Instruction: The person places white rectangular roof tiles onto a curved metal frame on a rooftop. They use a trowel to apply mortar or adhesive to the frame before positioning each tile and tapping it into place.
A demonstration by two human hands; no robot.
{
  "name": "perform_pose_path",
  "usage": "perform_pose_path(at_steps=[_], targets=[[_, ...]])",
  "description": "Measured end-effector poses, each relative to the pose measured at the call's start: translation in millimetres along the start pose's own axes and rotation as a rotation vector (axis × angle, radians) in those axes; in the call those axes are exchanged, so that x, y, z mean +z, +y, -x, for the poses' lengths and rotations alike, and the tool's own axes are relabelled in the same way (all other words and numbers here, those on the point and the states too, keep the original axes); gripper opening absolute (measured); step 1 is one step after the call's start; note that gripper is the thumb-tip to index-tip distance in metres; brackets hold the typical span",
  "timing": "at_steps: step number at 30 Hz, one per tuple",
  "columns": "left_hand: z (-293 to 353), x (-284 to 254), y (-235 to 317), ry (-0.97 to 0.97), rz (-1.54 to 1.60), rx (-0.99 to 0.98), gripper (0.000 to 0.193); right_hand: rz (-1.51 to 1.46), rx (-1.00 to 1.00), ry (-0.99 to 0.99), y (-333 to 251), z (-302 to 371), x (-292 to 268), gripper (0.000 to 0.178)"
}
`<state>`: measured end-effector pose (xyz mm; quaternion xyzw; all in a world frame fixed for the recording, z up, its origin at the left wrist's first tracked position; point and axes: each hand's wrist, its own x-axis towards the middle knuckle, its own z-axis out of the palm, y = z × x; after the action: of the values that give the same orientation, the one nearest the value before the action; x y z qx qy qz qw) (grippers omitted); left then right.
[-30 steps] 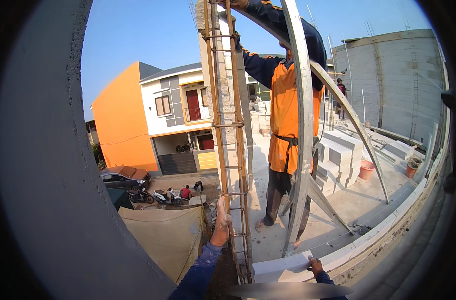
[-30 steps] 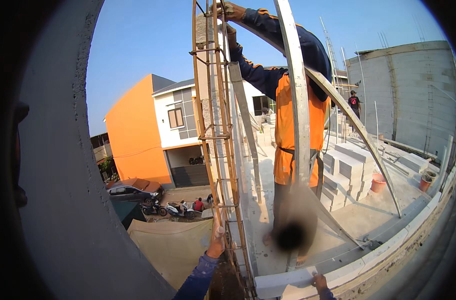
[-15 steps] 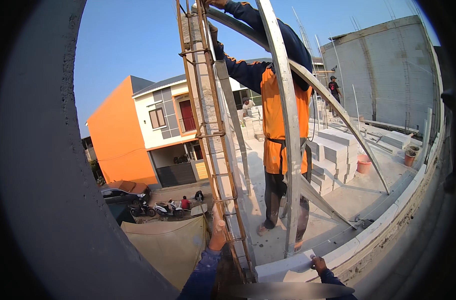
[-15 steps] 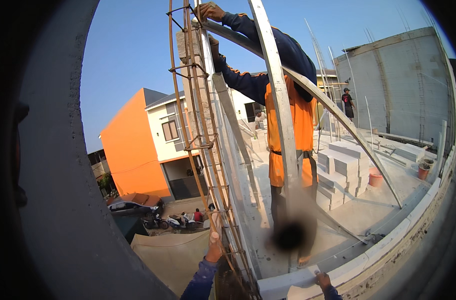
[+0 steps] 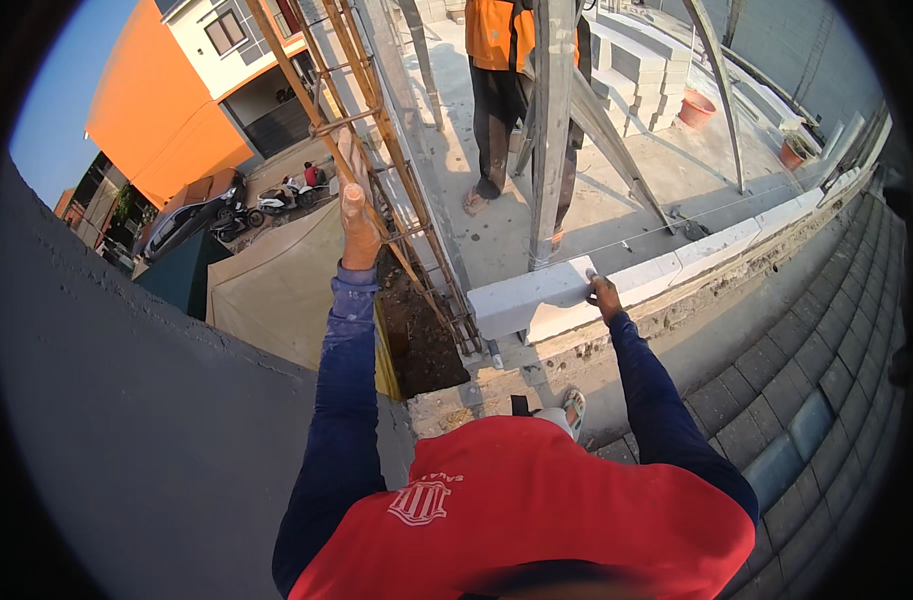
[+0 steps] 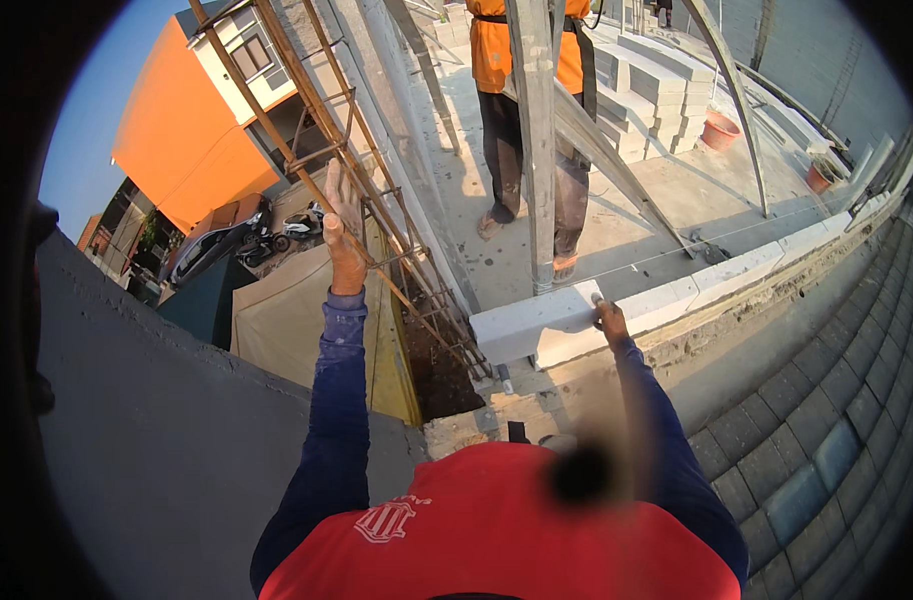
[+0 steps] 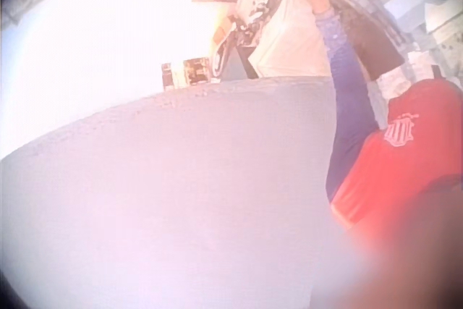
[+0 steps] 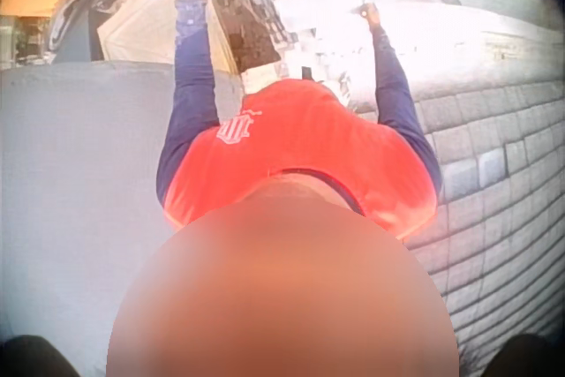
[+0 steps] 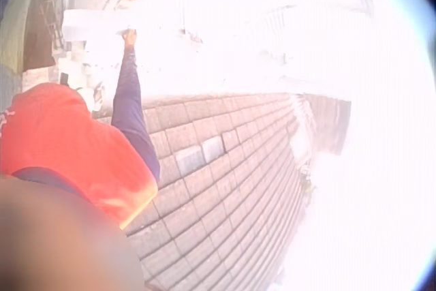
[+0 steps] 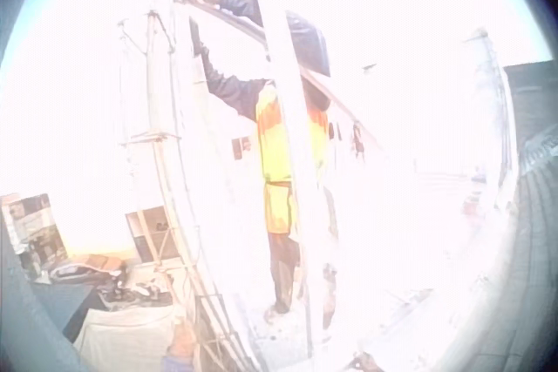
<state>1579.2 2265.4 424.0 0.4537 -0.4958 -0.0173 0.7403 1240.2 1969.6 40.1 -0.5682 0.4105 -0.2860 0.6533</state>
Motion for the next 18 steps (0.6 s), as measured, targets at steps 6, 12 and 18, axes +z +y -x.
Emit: perform_pose_path(at_steps=[6, 12, 18], targets=[[-4.2, -2.9, -2.5, -0.023, -0.031, 0.021, 0.127, -0.031, 0.002, -0.004, -16.5, 11.3, 4.7, 0.063], [-3.1, -10.7, -10.2, -0.014, -0.051, 0.042, 0.111, -0.012, 0.036, -0.006, -31.2, 18.6, 8.3, 0.067], [2.5, -17.7, -23.3, -0.012, -0.021, 0.049, 0.118, -0.019, 0.027, -0.038, -31.1, 18.0, 7.0, 0.069]])
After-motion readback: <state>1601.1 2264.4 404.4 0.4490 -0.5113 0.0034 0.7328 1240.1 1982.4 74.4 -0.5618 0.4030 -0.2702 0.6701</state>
